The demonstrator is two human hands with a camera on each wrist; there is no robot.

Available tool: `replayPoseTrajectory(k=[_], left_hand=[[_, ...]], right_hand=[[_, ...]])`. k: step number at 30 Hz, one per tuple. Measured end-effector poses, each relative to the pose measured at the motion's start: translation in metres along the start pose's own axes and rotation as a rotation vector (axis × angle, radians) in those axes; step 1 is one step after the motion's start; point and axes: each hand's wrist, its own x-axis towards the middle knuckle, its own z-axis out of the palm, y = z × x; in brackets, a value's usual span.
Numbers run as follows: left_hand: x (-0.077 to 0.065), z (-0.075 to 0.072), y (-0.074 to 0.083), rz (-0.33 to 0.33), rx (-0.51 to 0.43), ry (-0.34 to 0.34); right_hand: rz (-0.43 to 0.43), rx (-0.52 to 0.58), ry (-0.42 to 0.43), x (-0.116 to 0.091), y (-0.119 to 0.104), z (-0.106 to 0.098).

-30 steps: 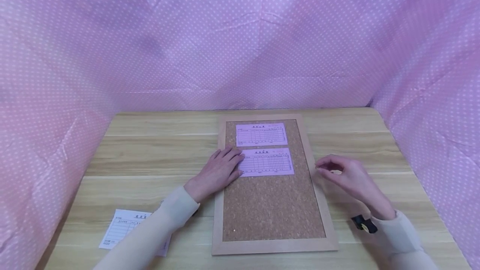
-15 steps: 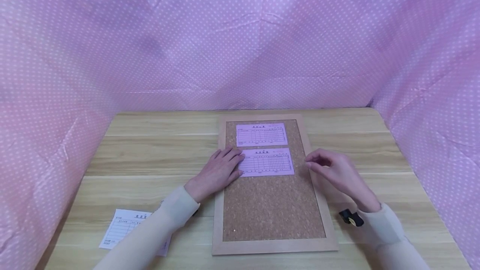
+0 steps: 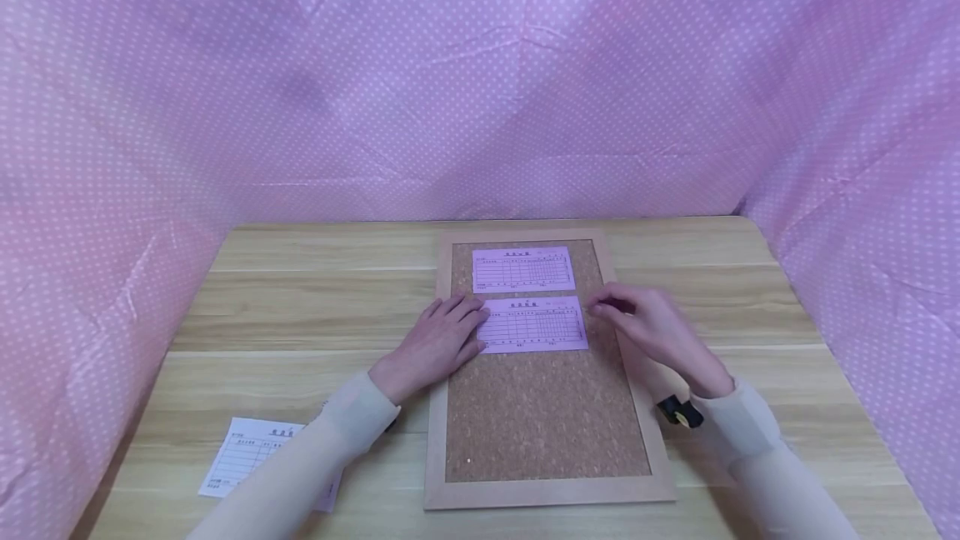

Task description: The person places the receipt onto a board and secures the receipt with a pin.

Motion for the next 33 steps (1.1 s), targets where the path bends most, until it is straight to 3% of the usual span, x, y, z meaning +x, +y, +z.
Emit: replayPoseTrajectory(k=[8, 27, 33], left_hand=[[0.001, 0.001, -0.001, -0.002, 0.004, -0.003], [0.001, -0.004, 0.000, -0.004, -0.002, -0.012], [0.001, -0.005, -0.001, -0.011, -0.006, -0.022]], right_hand=[[-0.001, 0.065, -0.040, 0.015, -0.006, 0.005], [0.087, 0.078, -0.050, 0.040, -0.010, 0.023], [0.067, 0.083, -0.058, 0.046, -0.011, 0.030]])
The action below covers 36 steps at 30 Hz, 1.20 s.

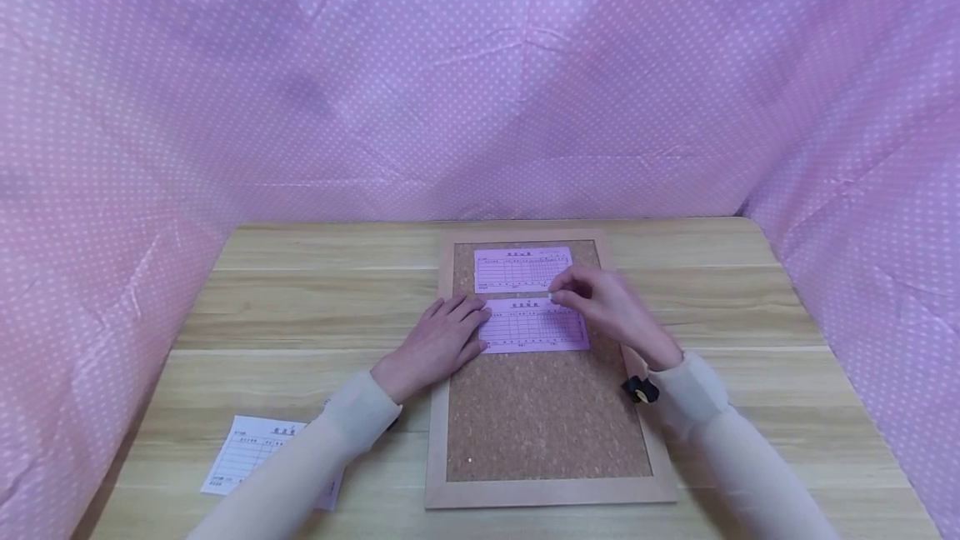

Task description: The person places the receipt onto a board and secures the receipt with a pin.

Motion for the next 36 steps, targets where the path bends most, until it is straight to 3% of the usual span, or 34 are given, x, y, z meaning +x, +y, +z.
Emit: replayPoseTrajectory(k=[14, 25, 36], left_hand=[[0.001, 0.000, -0.001, 0.000, 0.005, 0.001], [0.002, 0.002, -0.002, 0.002, -0.003, -0.001], [0.001, 0.002, -0.002, 0.014, -0.013, 0.015]], right_hand=[[-0.021, 0.016, -0.054, 0.017, 0.005, 0.012], [0.048, 0.004, -0.097, 0.025, 0.009, 0.019], [0.111, -0.076, -0.157, 0.033, 0.013, 0.024]])
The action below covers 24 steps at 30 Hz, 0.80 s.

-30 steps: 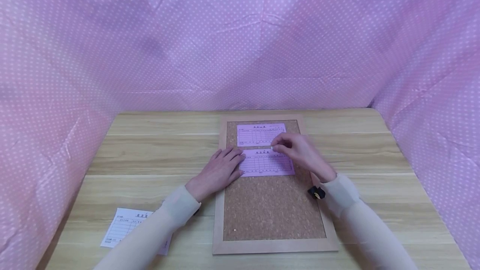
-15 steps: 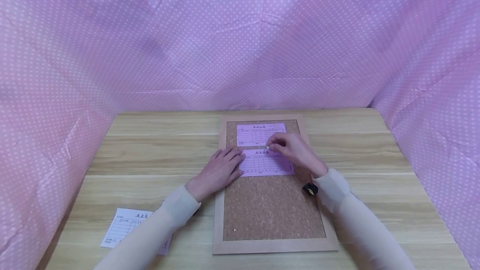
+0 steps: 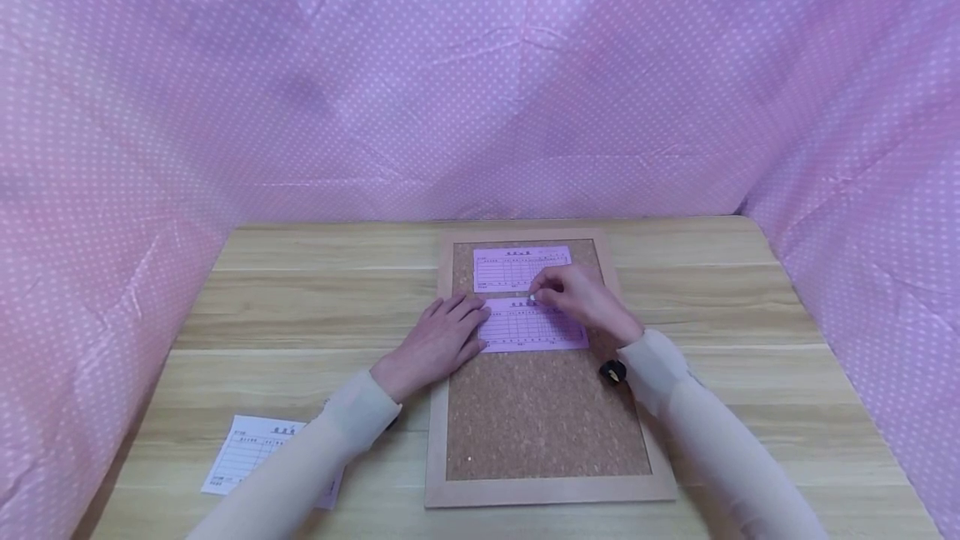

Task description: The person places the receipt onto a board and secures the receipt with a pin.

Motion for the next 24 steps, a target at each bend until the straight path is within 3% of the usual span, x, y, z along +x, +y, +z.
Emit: replayPoseTrajectory(k=[24], left_hand=[[0.001, 0.000, 0.001, -0.018, 0.002, -0.016]], right_hand=[[0.101, -0.068, -0.102, 0.014, 0.001, 0.006]])
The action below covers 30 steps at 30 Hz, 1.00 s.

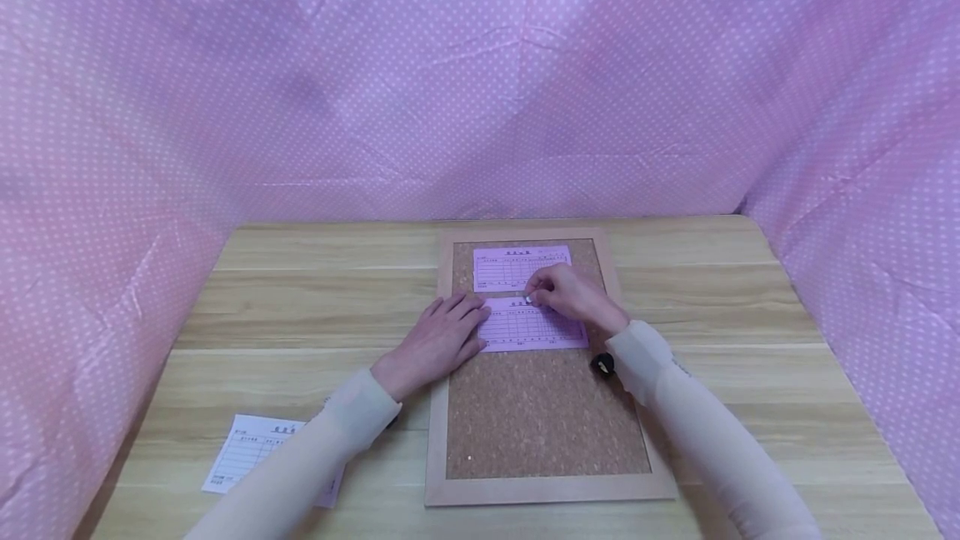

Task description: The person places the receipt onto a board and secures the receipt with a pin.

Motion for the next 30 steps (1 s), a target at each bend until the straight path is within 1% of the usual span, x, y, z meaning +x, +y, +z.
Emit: replayPoseTrajectory(k=[8, 21, 30], left_hand=[[-0.0003, 0.0004, -0.0003, -0.003, 0.003, -0.003], [-0.0008, 0.0011, 0.0000, -0.002, 0.011, 0.001], [-0.0017, 0.0030, -0.0010, -0.004, 0.012, 0.002]], right_hand=[[0.012, 0.014, -0.027, 0.0013, -0.0021, -0.0012], [0.042, 0.011, -0.034, 0.0039, -0.0044, 0.0000], [0.033, 0.030, -0.030, 0.0031, -0.0043, 0.0008]])
